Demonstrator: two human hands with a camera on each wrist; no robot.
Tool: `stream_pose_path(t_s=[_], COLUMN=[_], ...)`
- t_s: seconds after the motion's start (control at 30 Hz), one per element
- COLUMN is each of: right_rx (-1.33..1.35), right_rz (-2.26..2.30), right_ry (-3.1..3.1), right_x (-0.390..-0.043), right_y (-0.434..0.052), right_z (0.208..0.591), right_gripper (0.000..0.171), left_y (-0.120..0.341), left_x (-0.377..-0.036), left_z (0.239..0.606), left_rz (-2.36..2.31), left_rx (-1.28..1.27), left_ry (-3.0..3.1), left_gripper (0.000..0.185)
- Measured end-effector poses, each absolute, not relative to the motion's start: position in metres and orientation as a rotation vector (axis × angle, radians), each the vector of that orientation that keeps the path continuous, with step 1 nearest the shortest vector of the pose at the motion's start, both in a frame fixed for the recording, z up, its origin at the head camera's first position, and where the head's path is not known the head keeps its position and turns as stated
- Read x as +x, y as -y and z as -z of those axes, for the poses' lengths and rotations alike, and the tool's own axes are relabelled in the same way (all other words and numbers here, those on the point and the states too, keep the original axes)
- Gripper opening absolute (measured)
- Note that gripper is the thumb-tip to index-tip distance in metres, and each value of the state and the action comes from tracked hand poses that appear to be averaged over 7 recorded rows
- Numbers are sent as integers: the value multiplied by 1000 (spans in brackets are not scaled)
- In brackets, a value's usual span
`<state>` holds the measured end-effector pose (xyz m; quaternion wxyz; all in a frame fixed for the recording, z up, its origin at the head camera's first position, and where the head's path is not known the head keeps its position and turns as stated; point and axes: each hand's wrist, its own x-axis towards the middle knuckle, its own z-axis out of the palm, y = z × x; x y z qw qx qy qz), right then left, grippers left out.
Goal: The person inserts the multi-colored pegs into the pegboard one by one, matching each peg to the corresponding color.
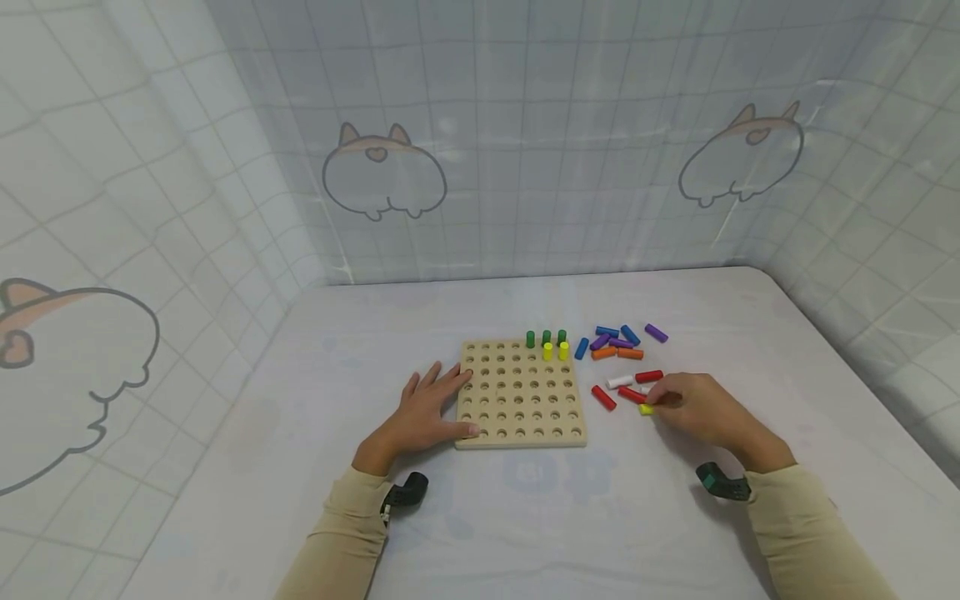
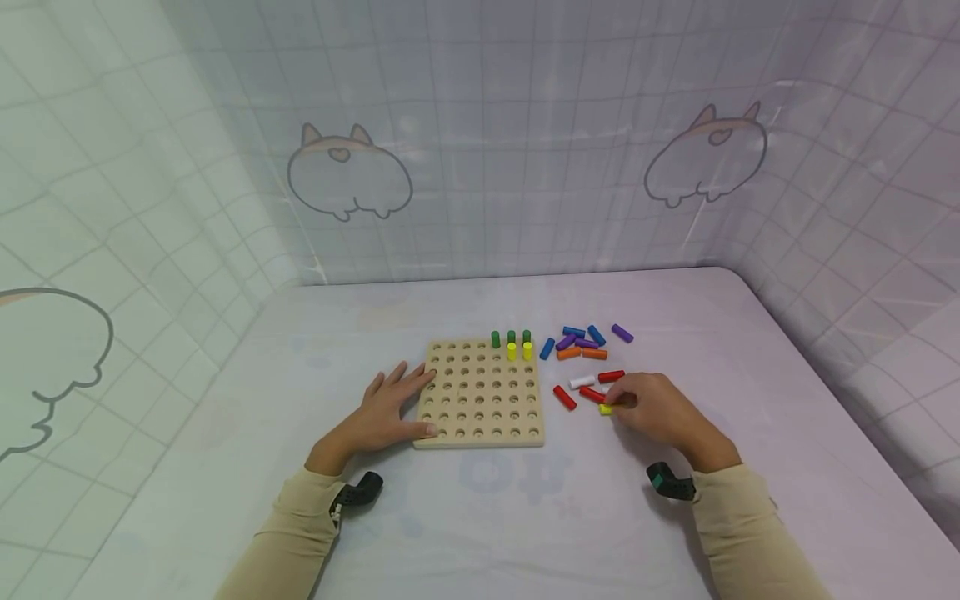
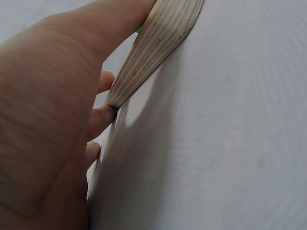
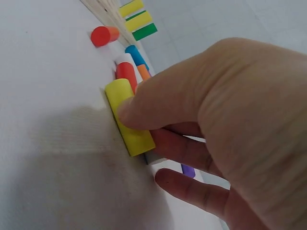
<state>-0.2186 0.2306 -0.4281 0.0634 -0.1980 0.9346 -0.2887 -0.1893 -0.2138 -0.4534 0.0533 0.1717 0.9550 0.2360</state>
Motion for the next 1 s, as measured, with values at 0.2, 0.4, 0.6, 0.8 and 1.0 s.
stream_pose_path(t_s=[0.2,0.4,0.6,0.8,1.0], right_rx=[-601,-532,-499,-461,-473], right_rz=[896,982,1059,1142,1295], right_ry=[-2844,-2825,-2801,-2791,-2722], right_x=[-219,-219,-219,-224,-231], right_y=[-230,-225,-218,-213,-203], right_z=[431,433,431,434,432], right_gripper=[11,12,14,17,18], left_y=[213,211,211,212,215], left_x=[-189,-189,-189,-190,-190], left_z=[455,455,457,459,458], left_rz=[-730,-738,-731,-730,-739], left_rx=[520,519,520,517,513], left_ry=[-2903,-2904,-2909,-2906,-2900], left_gripper=[98,97,98,99,100])
